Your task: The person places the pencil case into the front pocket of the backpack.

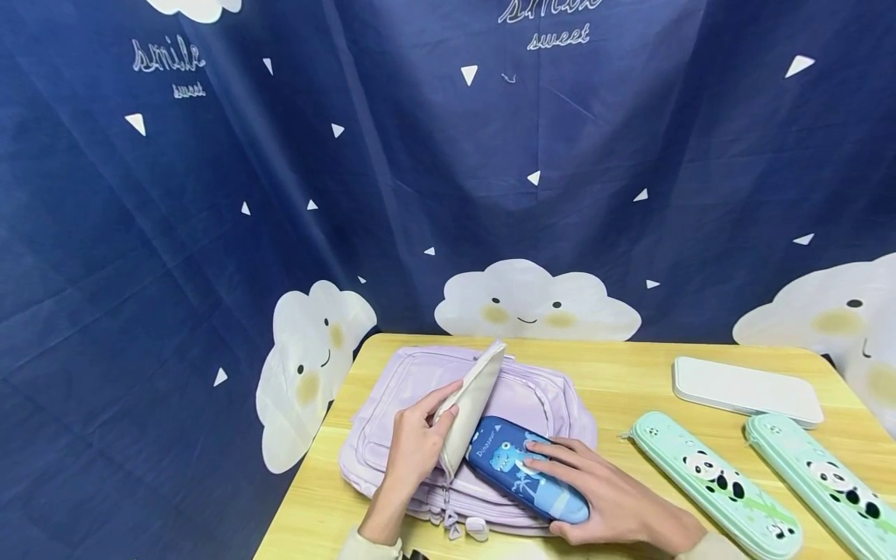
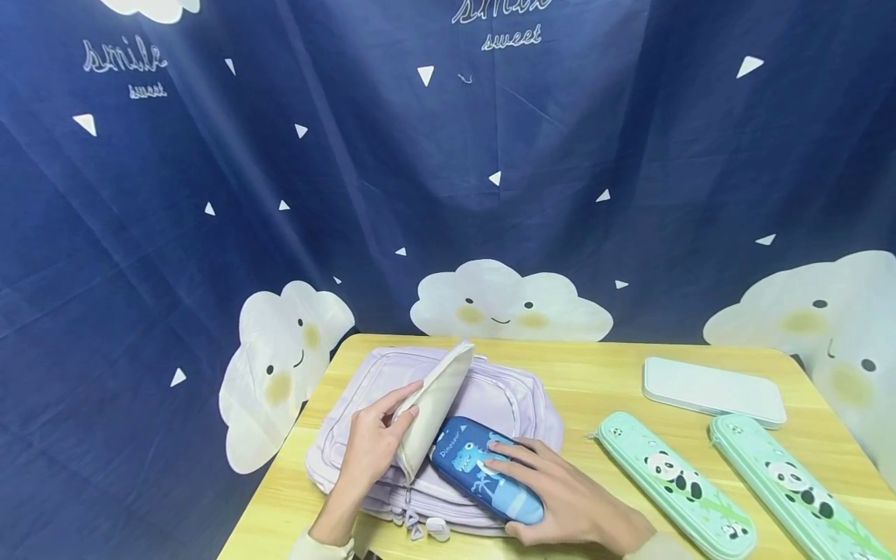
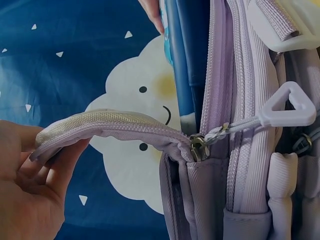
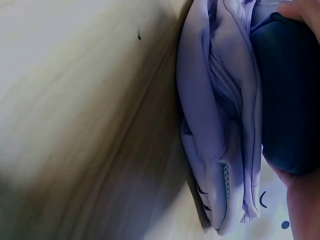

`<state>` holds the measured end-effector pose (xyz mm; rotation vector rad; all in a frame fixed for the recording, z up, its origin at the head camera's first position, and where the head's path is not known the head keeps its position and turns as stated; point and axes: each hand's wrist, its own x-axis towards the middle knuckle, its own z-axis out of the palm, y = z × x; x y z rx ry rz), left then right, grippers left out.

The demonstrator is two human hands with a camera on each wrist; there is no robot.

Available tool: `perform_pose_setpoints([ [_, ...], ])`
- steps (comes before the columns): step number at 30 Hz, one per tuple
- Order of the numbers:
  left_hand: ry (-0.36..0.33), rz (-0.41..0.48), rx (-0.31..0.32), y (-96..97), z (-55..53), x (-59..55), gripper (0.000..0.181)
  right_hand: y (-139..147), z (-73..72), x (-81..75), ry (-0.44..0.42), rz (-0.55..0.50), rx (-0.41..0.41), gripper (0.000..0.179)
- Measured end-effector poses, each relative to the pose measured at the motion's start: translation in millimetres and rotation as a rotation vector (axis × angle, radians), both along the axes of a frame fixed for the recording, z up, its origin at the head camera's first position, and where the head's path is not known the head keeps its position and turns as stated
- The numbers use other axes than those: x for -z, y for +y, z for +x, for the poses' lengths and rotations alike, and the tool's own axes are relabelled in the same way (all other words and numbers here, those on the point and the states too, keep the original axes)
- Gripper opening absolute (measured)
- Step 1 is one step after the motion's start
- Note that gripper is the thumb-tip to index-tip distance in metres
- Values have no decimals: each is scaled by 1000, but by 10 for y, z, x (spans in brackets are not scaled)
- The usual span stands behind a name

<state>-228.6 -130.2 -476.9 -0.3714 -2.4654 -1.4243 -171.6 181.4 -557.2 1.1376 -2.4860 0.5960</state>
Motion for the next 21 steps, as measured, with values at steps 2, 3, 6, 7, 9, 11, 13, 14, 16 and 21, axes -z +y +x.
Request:
perform_pose_setpoints([
  [2, -3, 4, 2, 1, 2, -4, 41, -18, -21, 6, -2, 6, -2, 84],
  [3, -5, 6, 4, 0, 2, -4, 41, -25, -29, 6, -3, 11, -1, 84],
  [6, -7, 8, 6, -2, 2, -3, 41, -38, -48, 11, -8, 26, 0, 85],
  [7, -8, 7, 8, 2, 3, -4, 41, -36, -48, 14, -13, 29, 3, 85],
  [9, -8, 6, 10, 7, 0, -1, 41, -33, -43, 19, -17, 37, 18, 86],
  [11, -9, 8, 12, 11, -6, 3, 41, -35, -32, 27, -9, 39, 36, 87],
  [13, -13, 13, 14, 16, -6, 4, 41, -44, -15, 35, 5, 38, 61, 88],
  [14, -15, 15, 15, 17, -7, 5, 41, -52, -3, 39, 19, 37, 74, 89],
  [16, -16, 16, 15, 17, -6, 6, 41, -73, 24, 46, 43, 29, 101, 89],
  [21, -15, 10, 8, 15, -6, 18, 41, -136, 114, 41, 46, 8, 190, 89],
])
